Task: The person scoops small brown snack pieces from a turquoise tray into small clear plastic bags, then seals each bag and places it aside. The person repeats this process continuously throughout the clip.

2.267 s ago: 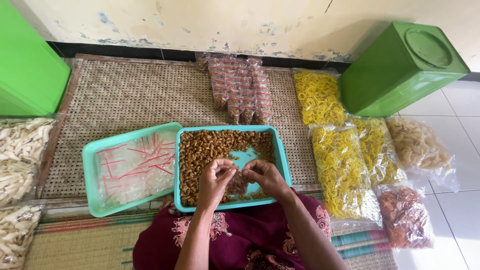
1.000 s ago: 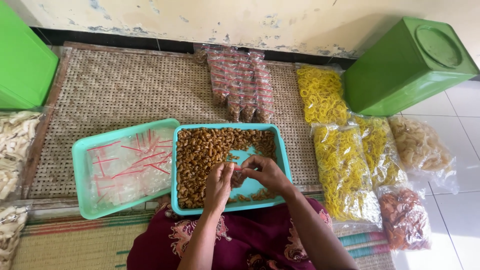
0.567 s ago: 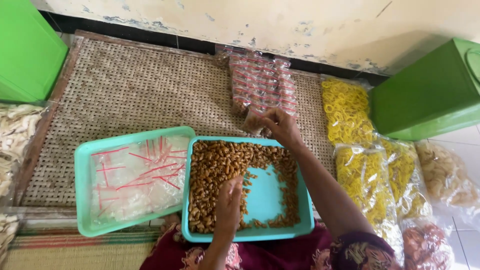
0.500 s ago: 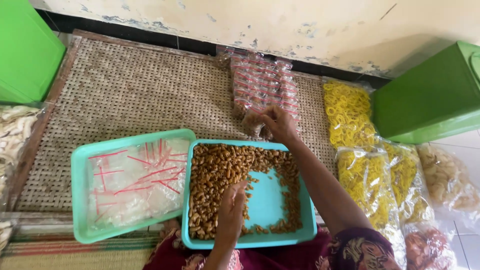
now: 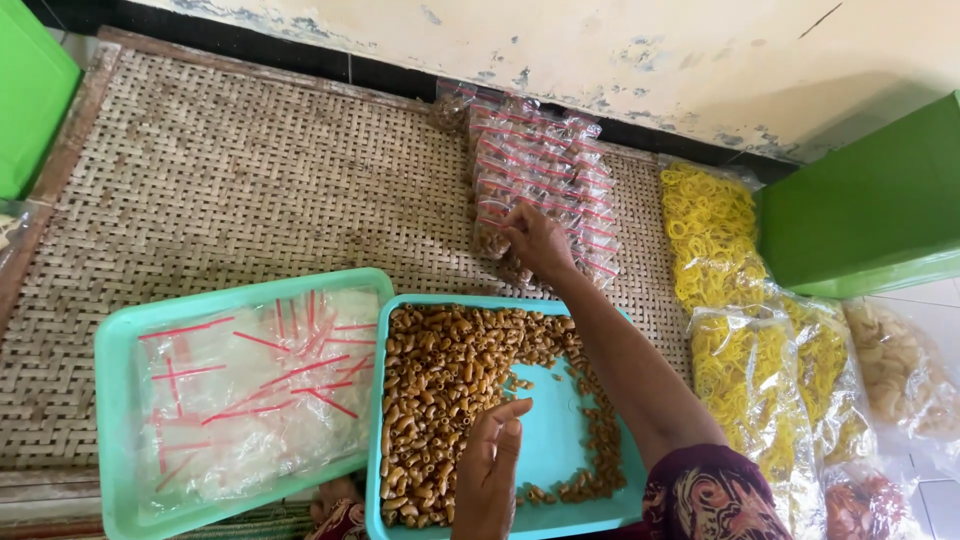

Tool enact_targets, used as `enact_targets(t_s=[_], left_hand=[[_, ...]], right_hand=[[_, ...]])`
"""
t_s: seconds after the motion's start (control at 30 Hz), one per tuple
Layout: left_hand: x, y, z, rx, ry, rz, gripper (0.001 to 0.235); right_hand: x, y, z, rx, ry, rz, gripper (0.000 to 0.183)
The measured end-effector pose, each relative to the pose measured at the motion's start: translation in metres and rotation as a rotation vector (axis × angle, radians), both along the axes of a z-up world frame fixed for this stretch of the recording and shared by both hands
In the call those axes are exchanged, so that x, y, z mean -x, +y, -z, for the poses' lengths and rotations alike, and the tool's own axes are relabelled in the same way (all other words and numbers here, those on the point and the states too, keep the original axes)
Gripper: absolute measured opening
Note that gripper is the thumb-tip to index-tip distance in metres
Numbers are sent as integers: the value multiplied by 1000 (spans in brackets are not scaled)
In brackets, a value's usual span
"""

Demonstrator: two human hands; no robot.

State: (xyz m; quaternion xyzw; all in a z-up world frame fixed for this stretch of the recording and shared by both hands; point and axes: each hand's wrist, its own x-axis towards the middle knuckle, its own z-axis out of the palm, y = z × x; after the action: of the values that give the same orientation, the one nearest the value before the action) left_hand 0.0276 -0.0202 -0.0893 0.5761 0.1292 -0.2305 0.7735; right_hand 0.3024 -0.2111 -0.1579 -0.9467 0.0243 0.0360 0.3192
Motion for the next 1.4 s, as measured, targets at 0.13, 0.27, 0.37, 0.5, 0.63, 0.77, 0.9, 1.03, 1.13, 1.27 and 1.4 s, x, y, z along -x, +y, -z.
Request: enact_targets(t_s=[0.13, 0.27, 0.37, 0.5, 0.63, 0.77, 0.9, 1.03, 1.13, 1.27, 1.4], left_hand=[[-1, 2, -3, -33, -41, 35, 55], [-2, 0, -1, -51, -20, 37, 56], [-2, -3, 4, -63, -16, 39, 53], [-3, -2, 3, -116, 30, 103, 55], [-2, 0, 8, -165, 53, 151, 55], [-5, -2, 4, -234, 104, 158, 59], [-10, -2, -24, -331, 182, 247, 59], [-6, -10, 24, -246, 21, 200, 54], [-2, -12, 16, -266, 116, 217, 54], [10, -3, 32, -205, -208, 64, 49], [8, 20, -17, -381, -265, 134, 41]], right_hand=[[-3, 0, 10, 57, 19, 15, 9], [-6, 0, 18, 145, 18, 52, 8], [-7, -7, 28, 238, -87, 24, 11], [9, -10, 20, 236, -383, -101, 12], [76, -4, -15, 50, -566, -154, 17], [170, -16, -35, 51, -555, -236, 22], [255, -23, -35, -8, -262, -155, 25], [295, -28, -5, 192, -24, -177, 45], [303, -19, -18, 227, 246, -196, 57], [304, -33, 43, 410, 93, -222, 67], [303, -26, 31, 445, 122, -171, 64]])
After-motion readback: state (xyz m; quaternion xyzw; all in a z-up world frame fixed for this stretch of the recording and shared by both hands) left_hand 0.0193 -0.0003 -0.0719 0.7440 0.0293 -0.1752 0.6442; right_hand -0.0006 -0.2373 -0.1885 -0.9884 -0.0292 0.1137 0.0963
